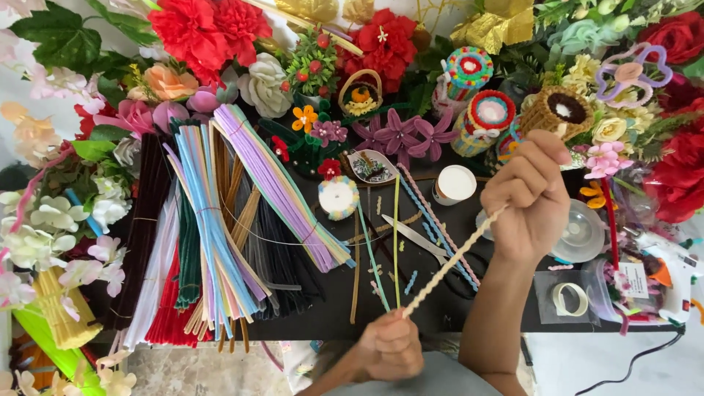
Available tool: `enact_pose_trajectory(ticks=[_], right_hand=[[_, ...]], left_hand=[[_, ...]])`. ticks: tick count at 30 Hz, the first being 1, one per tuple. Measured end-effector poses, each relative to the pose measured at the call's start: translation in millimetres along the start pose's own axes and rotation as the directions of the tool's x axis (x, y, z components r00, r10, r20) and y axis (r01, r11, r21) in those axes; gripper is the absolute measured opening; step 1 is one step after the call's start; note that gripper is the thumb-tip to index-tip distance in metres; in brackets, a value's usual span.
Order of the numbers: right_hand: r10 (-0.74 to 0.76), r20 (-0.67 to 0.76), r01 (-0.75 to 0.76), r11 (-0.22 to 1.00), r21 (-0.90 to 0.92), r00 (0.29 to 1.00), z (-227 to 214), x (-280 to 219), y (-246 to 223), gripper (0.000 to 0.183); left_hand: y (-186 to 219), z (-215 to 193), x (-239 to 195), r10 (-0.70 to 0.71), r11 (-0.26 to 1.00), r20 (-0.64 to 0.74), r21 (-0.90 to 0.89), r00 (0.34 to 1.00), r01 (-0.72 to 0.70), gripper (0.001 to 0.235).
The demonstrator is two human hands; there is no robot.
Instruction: Wrapping a yellow fuzzy material around a thin wooden stick and trimming materials with scissors at a craft station.
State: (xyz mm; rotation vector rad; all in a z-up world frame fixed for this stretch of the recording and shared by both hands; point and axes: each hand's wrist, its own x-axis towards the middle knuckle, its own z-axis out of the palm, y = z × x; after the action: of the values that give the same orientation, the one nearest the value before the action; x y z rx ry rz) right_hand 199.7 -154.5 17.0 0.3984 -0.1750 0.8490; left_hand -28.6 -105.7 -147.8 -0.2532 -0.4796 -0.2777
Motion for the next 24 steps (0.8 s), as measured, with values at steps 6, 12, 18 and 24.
enact_pose_trajectory(ticks=[6, 12, 18, 24], right_hand=[[0.034, 0.032, -0.034, 0.999, -0.004, 0.999, -10, 5, 0, 0.02], [-0.015, 0.031, 0.023, 0.964, -0.266, 0.999, -14, 6, -12, 0.027], [-0.097, 0.033, 0.097, 0.774, -0.626, 0.995, -12, 6, -17, 0.022], [-0.221, 0.102, 0.21, 0.551, -0.808, 0.97, -4, 7, -6, 0.02]], left_hand=[[3, 2, 5, -0.095, 0.994, -0.086, -0.061, 0.992, 0.09, 0.055], [8, 23, 24, 0.152, 0.753, -0.262, 0.655, 0.953, 0.06, 0.036], [20, 22, 10, 0.335, 0.349, -0.375, 0.901, 0.864, 0.256, 0.051], [26, 47, 17, 0.313, -0.017, -0.321, 0.939, 0.894, 0.343, 0.064]])
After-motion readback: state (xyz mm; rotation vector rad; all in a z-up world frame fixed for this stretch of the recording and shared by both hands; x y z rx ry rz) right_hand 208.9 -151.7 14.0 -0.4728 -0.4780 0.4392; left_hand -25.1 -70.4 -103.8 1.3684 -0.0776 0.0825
